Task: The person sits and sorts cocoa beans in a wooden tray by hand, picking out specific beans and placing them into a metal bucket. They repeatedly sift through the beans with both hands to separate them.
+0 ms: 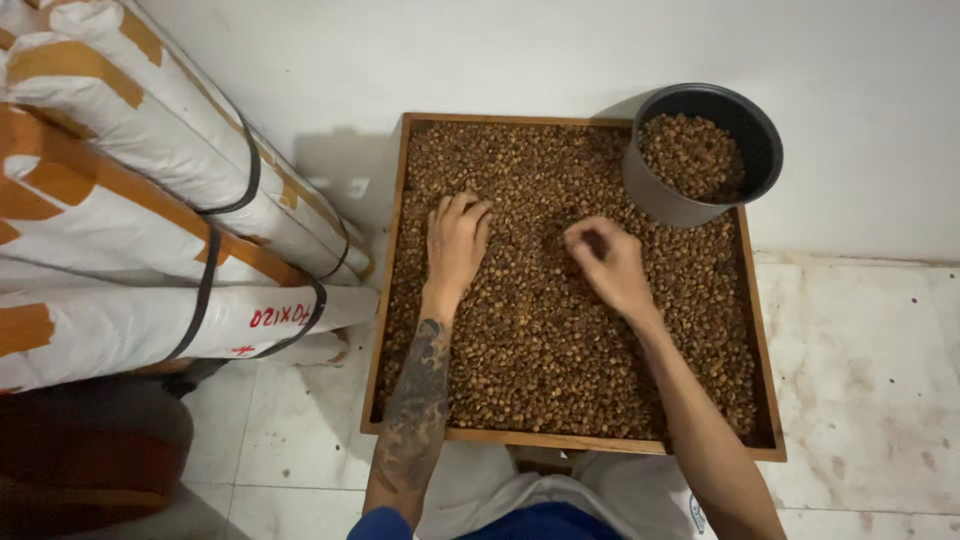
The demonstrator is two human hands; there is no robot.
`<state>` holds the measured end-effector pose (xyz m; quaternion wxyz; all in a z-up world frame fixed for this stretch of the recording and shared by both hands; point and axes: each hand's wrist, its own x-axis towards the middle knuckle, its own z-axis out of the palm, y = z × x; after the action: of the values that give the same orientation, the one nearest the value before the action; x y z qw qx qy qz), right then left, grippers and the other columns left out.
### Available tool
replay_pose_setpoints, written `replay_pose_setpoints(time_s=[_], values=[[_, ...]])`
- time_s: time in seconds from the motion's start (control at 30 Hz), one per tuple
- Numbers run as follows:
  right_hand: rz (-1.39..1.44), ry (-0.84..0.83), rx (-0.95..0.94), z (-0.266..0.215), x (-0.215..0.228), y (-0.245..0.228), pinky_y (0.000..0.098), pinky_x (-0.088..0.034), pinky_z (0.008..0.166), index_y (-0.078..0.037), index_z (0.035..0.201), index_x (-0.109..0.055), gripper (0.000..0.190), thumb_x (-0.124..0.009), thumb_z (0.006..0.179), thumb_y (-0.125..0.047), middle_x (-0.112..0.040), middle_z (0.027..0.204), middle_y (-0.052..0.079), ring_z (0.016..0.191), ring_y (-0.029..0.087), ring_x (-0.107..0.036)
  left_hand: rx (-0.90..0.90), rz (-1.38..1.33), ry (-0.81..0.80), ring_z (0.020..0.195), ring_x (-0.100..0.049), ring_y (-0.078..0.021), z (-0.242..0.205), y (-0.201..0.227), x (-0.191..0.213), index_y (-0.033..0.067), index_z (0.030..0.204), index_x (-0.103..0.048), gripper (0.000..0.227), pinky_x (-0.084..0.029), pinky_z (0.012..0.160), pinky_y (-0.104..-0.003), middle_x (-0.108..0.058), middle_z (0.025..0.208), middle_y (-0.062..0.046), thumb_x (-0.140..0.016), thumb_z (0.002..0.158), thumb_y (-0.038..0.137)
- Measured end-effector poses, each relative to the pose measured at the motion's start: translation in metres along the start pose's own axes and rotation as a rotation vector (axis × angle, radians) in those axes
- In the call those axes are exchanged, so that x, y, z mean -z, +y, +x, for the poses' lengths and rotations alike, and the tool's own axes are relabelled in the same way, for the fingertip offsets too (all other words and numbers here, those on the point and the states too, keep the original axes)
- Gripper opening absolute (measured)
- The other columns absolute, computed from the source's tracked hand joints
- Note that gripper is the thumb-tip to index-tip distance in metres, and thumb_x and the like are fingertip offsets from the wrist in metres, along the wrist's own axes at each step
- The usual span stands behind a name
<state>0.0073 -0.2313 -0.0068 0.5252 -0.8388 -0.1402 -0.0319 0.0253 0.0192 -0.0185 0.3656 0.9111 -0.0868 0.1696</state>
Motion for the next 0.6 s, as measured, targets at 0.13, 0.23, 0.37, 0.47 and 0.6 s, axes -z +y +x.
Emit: replay_pose_setpoints(time_s=[0.13,0.23,0.37,0.47,0.6], values=[[0.459,0.06,-0.255,0.002,0.007,-0.003,0.0335,-0.045,0.069,0.001,0.114,-0.061,0.02,-0.047,0.105,-0.01,-0.066,0.091,0.014,0.076,0.018,-0.058,0.009,-0.055,-0.019,0.112,-0.063,-0.0362,0.004,-0.011,-0.01,-0.0009,0.119,-0.071,0.023,-0.046,0.096,-0.05,-0.069,0.11,-0.018,-0.061,0.108,0.016],[0.508,0.102,-0.332,0.003,0.004,0.005,0.0354,-0.047,0.075,0.001,0.116,-0.064,0.023,-0.049,0.106,-0.012,-0.063,0.091,0.013,0.081,0.017,-0.055,0.008,-0.063,0.036,0.105,-0.071,-0.0254,0.005,-0.009,-0.002,0.0076,0.119,-0.074,0.023,-0.051,0.095,-0.04,-0.074,0.102,-0.008,-0.067,0.106,0.025],[0.025,-0.004,-0.12,-0.006,-0.009,-0.001,0.041,-0.054,0.075,-0.002,0.109,-0.075,0.015,-0.067,0.1,-0.012,-0.071,0.087,0.019,0.081,0.029,-0.069,0.062,-0.289,0.121,0.095,-0.075,-0.0263,0.002,0.003,0.012,0.0058,0.115,-0.076,0.018,-0.059,0.082,-0.038,-0.078,0.096,-0.011,-0.066,0.107,0.017],[-0.208,-0.097,0.01,-0.01,-0.017,-0.029,0.0398,-0.055,0.065,0.001,0.106,-0.076,0.013,-0.071,0.098,-0.007,-0.071,0.077,0.02,0.071,0.032,-0.07,0.062,-0.468,0.111,0.09,-0.077,-0.0292,0.0,0.007,0.012,-0.0011,0.121,-0.071,0.02,-0.063,0.074,-0.04,-0.076,0.099,-0.019,-0.056,0.109,0.006],[-0.381,-0.14,0.062,-0.007,-0.025,-0.017,0.0366,-0.056,0.062,0.0,0.108,-0.074,0.015,-0.065,0.104,-0.011,-0.069,0.074,0.014,0.066,0.026,-0.069,0.051,-0.535,0.034,0.082,-0.071,-0.027,-0.003,-0.008,-0.009,-0.0022,0.124,-0.066,0.027,-0.06,0.073,-0.042,-0.069,0.092,-0.018,-0.045,0.107,-0.003]])
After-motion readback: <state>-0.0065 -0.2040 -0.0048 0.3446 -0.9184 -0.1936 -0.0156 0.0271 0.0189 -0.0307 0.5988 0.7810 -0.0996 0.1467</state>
